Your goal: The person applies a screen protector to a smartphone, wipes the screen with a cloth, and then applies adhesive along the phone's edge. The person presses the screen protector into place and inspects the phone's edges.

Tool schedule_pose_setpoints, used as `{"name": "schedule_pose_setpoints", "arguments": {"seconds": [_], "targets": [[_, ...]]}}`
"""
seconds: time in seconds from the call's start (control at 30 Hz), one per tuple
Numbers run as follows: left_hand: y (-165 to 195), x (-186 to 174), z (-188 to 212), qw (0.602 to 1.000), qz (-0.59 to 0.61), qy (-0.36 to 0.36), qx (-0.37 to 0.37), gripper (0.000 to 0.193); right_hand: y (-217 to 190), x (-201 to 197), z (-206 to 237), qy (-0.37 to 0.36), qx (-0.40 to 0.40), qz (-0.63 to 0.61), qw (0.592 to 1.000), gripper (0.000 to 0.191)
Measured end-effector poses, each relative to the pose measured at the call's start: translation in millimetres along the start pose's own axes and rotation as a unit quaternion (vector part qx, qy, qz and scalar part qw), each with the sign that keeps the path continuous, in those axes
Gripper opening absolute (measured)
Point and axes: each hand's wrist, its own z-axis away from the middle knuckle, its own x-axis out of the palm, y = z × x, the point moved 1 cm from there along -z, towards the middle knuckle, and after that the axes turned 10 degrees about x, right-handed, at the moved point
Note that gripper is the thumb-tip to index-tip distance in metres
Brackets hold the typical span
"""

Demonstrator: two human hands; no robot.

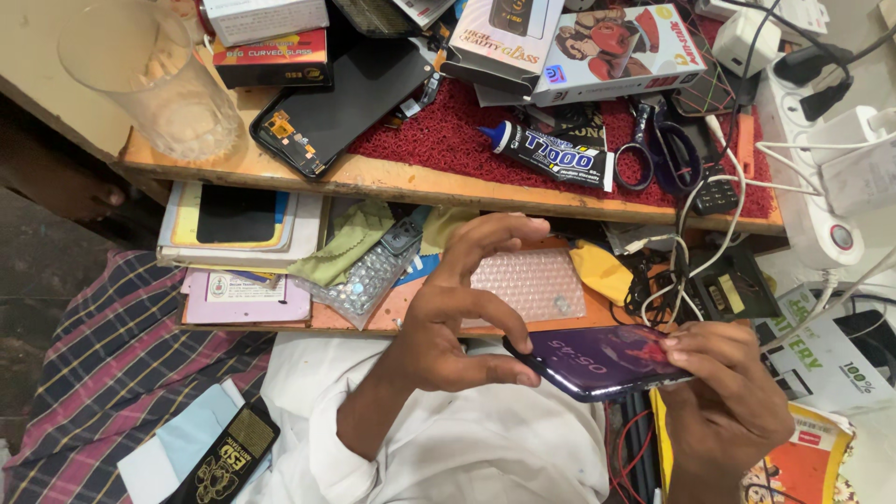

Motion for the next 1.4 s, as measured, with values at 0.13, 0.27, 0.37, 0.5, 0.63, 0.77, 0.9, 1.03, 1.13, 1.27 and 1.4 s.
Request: {"name": "schedule_pose_setpoints", "arguments": {"seconds": [0.13,0.27,0.37,0.5,0.63,0.77,0.9,1.03,1.13,1.27,1.4], "targets": [[15,-2,-7,0.996,-0.086,-0.018,0.031,0.028,-2,-1,-5,0.000,-0.019,0.013,1.000,0.027],[31,-1,-13,0.986,-0.158,-0.038,0.043,0.028,-6,-4,-9,0.007,-0.045,0.050,0.998,0.031],[40,2,-16,0.980,-0.190,-0.038,0.045,0.026,-10,-8,-10,0.011,-0.047,0.079,0.996,0.034],[44,2,-18,0.977,-0.207,-0.044,0.035,0.027,-15,-10,-12,0.016,-0.050,0.094,0.994,0.036],[41,1,-19,0.981,-0.185,-0.054,0.030,0.029,-20,-8,-14,0.007,-0.045,0.103,0.994,0.037],[37,4,-16,0.983,-0.176,-0.057,0.025,0.028,-23,-4,-14,0.002,-0.029,0.113,0.993,0.036],[35,5,-13,0.984,-0.170,-0.053,0.018,0.027,-28,-3,-16,0.000,-0.029,0.136,0.990,0.037],[38,6,-18,0.981,-0.185,-0.062,0.023,0.026,-33,-3,-21,0.001,-0.046,0.160,0.986,0.037],[46,7,-24,0.968,-0.236,-0.086,0.028,0.023,-35,-3,-22,0.002,-0.081,0.162,0.984,0.036],[58,27,-29,0.885,-0.436,-0.144,0.077,0.008,-34,-3,-21,-0.028,-0.091,0.196,0.976,0.036],[52,57,-31,0.813,-0.529,-0.207,0.126,0.014,-29,1,-19,-0.035,-0.077,0.219,0.972,0.037]]}}
